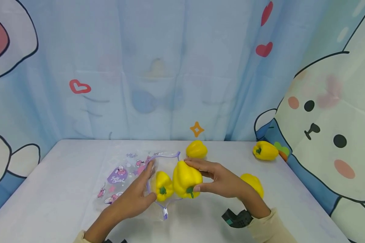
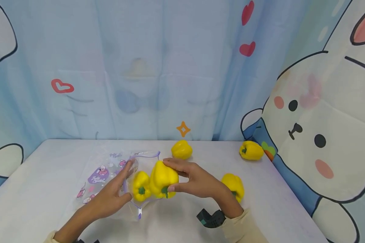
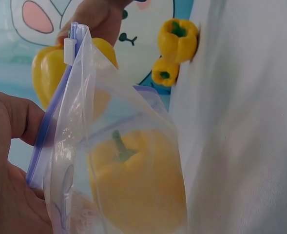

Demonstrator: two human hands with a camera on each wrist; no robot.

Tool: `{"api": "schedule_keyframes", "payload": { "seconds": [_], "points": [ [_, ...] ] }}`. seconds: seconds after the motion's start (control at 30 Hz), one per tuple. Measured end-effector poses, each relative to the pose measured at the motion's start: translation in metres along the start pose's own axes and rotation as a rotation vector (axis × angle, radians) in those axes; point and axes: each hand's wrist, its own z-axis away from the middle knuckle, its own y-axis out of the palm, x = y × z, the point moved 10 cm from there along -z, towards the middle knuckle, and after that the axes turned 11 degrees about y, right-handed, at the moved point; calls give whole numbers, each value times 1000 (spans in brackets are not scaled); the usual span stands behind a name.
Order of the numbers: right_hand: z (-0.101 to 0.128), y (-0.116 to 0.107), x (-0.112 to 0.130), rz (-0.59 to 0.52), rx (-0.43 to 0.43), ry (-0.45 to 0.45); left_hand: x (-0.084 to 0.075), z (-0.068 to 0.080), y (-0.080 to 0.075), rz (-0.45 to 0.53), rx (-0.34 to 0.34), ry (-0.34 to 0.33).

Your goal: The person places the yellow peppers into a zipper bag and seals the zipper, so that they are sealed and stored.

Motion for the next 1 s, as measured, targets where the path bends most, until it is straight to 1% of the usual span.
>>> {"api": "schedule_keyframes", "payload": {
  "seconds": [0.1, 0.37, 0.47, 0.73, 0.87, 1.0],
  "points": [
    [-1, 6, 2, 3, 33, -8, 0, 0, 2, 8, 11, -1],
    [-4, 17, 1, 15, 60, -23, -1, -1, 8, 35, 25, 7],
    [-6, 22, 0, 28, 73, -19, -3, 0, 10, 35, 39, 23],
    [-12, 32, -5, 33, 59, 17, -10, 2, 14, 46, 75, 72],
    [-14, 34, -7, 23, 53, 10, -13, 2, 15, 34, 85, 94],
    [-16, 36, -9, 11, 48, 2, -14, 3, 16, 17, 92, 96]
  ]
}}
